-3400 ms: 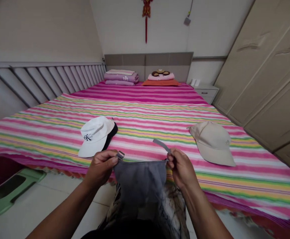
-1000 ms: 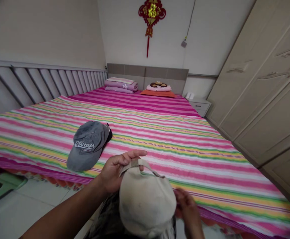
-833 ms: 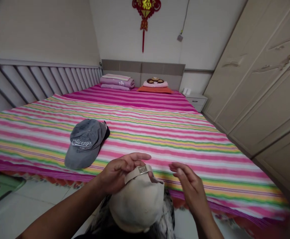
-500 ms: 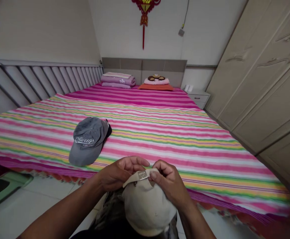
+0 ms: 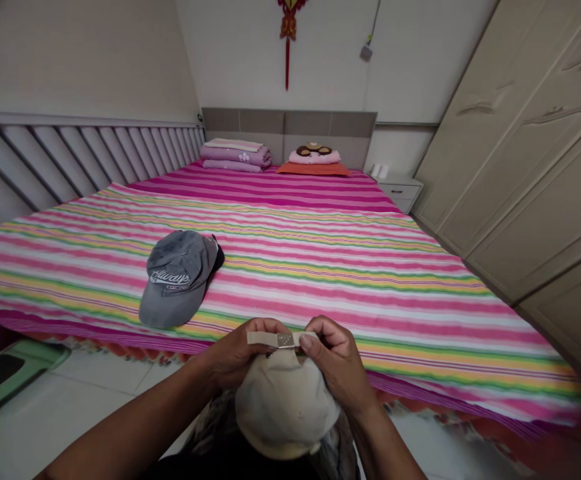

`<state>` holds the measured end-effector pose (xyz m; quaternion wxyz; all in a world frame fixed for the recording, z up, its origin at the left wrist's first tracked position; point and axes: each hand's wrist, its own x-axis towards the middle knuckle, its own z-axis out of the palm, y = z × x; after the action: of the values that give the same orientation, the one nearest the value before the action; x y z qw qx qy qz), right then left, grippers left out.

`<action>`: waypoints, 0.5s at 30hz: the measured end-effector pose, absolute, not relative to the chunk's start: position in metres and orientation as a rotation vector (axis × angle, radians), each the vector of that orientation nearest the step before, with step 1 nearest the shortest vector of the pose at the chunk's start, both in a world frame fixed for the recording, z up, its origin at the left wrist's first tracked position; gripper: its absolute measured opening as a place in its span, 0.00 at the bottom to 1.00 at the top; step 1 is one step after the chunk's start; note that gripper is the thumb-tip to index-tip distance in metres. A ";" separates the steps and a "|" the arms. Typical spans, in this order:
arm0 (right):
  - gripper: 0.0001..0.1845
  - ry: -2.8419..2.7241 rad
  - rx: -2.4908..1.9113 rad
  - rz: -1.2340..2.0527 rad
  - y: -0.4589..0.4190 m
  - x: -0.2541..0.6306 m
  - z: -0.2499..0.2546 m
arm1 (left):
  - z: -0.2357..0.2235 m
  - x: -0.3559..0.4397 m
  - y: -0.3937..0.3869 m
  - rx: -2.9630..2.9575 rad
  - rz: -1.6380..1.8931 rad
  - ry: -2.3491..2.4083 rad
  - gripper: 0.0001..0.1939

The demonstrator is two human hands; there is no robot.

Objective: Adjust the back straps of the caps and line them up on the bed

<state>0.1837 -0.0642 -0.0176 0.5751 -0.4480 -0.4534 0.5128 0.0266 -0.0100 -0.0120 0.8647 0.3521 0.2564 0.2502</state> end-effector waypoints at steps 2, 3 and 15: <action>0.16 -1.055 -1.059 1.195 -0.064 0.183 -0.018 | -0.010 0.028 -0.011 0.729 0.534 0.552 0.14; 0.16 -1.057 -1.063 1.193 -0.064 0.182 -0.019 | -0.010 0.028 -0.011 0.728 0.536 0.559 0.13; 0.15 -1.019 -1.074 1.254 -0.063 0.175 -0.021 | -0.016 0.029 -0.010 0.809 0.592 0.649 0.12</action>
<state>0.1754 -0.0633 -0.0207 0.5651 -0.4565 -0.4333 0.5334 0.0289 -0.0104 -0.0161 0.8269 0.3810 0.3055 0.2788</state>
